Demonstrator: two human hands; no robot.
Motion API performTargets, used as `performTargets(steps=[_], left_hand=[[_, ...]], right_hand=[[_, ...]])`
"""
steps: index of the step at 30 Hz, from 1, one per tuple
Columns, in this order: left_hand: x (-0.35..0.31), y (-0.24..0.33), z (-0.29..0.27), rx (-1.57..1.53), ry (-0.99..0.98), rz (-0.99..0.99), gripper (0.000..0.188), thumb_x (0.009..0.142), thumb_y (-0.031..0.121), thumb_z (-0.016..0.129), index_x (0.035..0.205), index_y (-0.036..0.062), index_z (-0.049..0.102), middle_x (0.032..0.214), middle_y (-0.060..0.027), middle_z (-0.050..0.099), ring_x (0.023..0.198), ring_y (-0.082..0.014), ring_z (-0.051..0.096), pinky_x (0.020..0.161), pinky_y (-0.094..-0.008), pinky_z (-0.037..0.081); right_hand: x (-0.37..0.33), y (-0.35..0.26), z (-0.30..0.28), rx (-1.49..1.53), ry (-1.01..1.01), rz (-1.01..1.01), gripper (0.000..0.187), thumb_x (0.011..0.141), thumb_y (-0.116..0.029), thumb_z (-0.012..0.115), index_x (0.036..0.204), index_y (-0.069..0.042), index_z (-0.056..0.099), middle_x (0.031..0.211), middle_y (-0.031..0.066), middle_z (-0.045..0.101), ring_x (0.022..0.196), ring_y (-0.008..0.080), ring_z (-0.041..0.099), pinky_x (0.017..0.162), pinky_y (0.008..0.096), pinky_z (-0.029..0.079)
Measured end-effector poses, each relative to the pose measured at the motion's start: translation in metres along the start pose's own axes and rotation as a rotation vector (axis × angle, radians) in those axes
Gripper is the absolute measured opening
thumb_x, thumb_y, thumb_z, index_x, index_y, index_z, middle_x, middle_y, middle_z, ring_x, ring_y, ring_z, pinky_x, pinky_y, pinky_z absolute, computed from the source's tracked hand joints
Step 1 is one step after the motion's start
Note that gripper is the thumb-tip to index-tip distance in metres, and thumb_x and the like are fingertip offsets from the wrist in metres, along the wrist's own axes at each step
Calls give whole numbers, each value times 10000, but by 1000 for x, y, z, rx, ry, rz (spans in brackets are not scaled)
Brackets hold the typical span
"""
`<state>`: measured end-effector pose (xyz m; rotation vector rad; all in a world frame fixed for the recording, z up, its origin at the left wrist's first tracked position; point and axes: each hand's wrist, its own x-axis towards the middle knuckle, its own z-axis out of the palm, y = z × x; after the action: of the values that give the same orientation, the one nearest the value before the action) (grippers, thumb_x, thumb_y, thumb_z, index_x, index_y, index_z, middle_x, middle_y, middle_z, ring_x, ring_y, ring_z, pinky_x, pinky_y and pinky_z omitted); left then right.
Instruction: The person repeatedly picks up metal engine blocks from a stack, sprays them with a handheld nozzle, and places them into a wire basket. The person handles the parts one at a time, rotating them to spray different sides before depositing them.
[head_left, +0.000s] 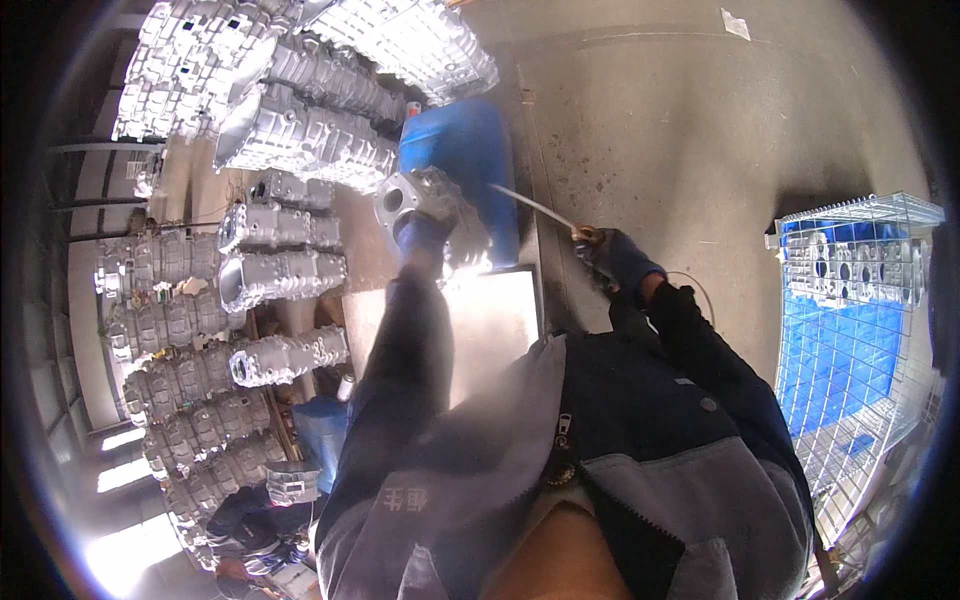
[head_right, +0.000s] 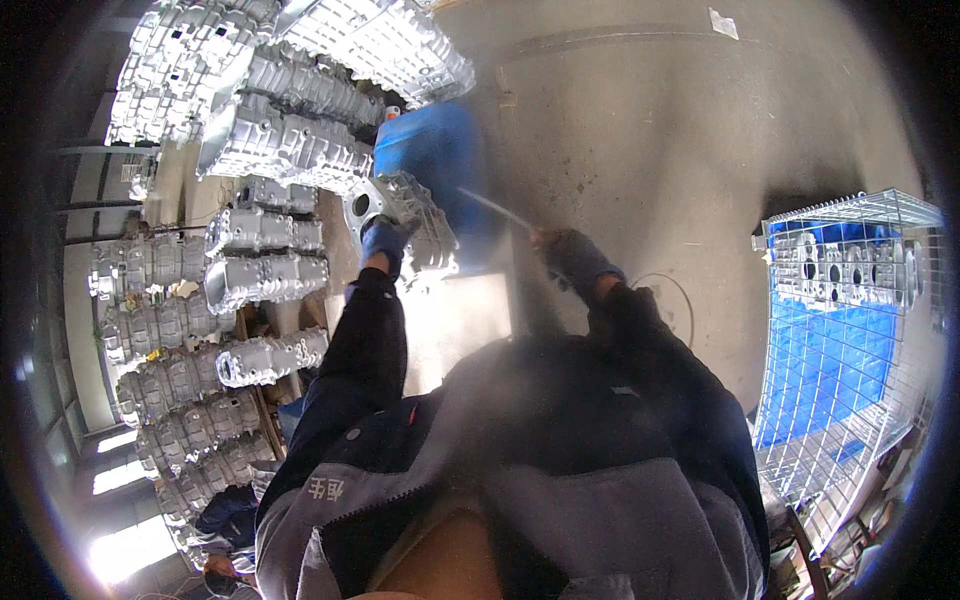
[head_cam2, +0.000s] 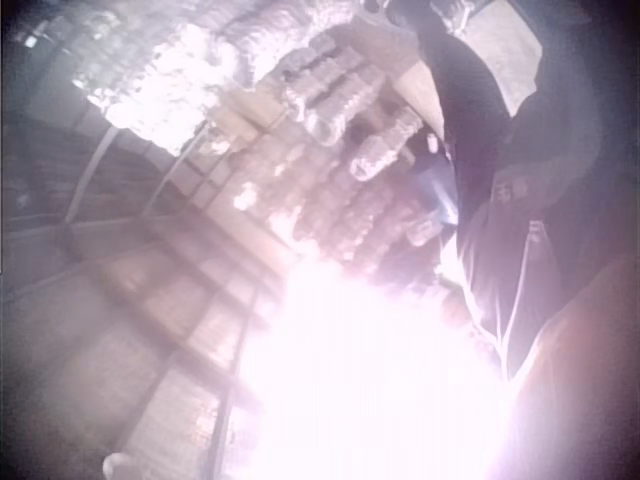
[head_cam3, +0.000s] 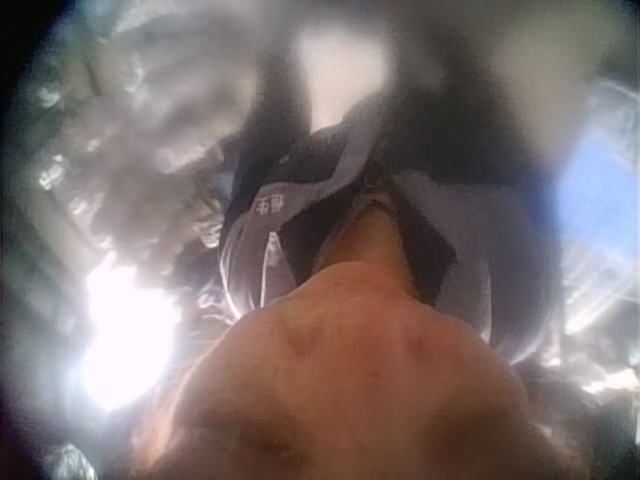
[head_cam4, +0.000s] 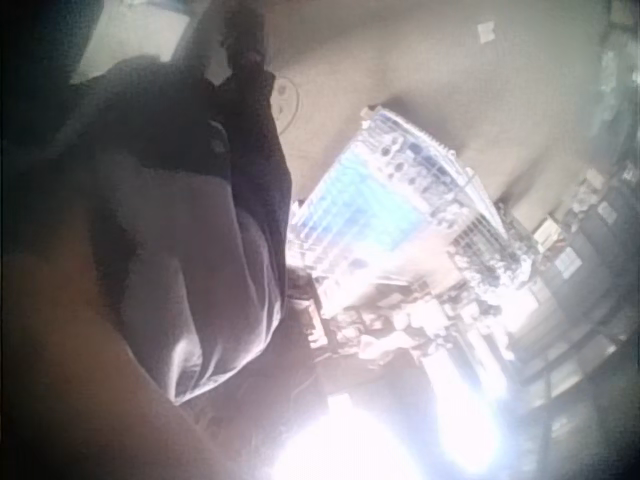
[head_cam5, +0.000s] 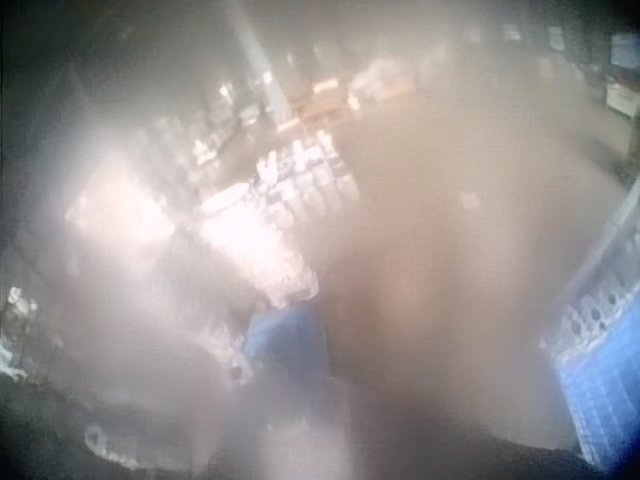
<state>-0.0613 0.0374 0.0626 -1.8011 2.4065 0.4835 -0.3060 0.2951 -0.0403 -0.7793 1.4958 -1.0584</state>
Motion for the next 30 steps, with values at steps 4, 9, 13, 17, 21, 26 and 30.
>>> performTargets(steps=[4, 9, 13, 17, 21, 26, 30], left_hand=[[9, -18, 22, 21, 118, 37, 568, 734, 482, 795, 1076, 34, 717, 1085, -196, 708, 1029, -389, 648, 923, -467, 490], [0, -34, 14, -33, 43, 186, 519, 739, 442, 795, 1018, 14, 706, 1078, -198, 679, 1002, -402, 625, 890, -483, 485], [-5, -22, 1, 25, -99, 118, 518, 820, 302, 721, 1190, -43, 613, 1243, -228, 615, 1157, -366, 606, 1001, -414, 469], [-2, -30, 8, 25, -10, 193, 506, 783, 328, 762, 1119, -28, 630, 1176, -223, 620, 1108, -378, 596, 960, -432, 470], [12, -45, 21, 75, 125, 330, 518, 732, 407, 825, 1017, 10, 654, 990, -195, 666, 949, -402, 628, 845, -465, 494], [17, -45, 18, 173, -99, 200, 577, 805, 373, 706, 1204, -31, 605, 1290, -246, 560, 1222, -392, 536, 1069, -420, 416], [14, -43, 18, 126, -106, 161, 596, 809, 395, 693, 1216, -31, 597, 1282, -251, 563, 1250, -389, 512, 1080, -425, 405]], right_hand=[[4, -16, 7, 69, -80, 264, 211, 946, -243, 670, 1114, -117, 682, 749, 13, 633, 546, 132, 586, 435, 307, 465], [1, -6, -1, 203, -80, 301, 231, 939, -311, 691, 1079, -127, 683, 646, 8, 575, 486, 128, 546, 401, 312, 438], [2, 19, 10, 34, -56, 286, 292, 955, -397, 663, 1074, -131, 685, 626, 19, 568, 465, 134, 540, 390, 323, 437], [-2, 21, 10, 79, -51, 353, 303, 953, -429, 658, 1077, -155, 690, 629, 37, 587, 444, 148, 546, 391, 331, 450], [-12, 3, 8, -208, -6, 206, 275, 953, -424, 661, 1072, -178, 697, 628, 39, 594, 445, 146, 553, 389, 317, 452], [-17, -2, 5, 62, -47, 263, 258, 944, -419, 675, 1058, -189, 704, 632, 27, 603, 453, 143, 564, 384, 311, 447], [-13, 12, 2, 135, -35, 309, 276, 939, -438, 676, 1041, -184, 707, 641, 8, 588, 470, 138, 555, 384, 301, 438]])
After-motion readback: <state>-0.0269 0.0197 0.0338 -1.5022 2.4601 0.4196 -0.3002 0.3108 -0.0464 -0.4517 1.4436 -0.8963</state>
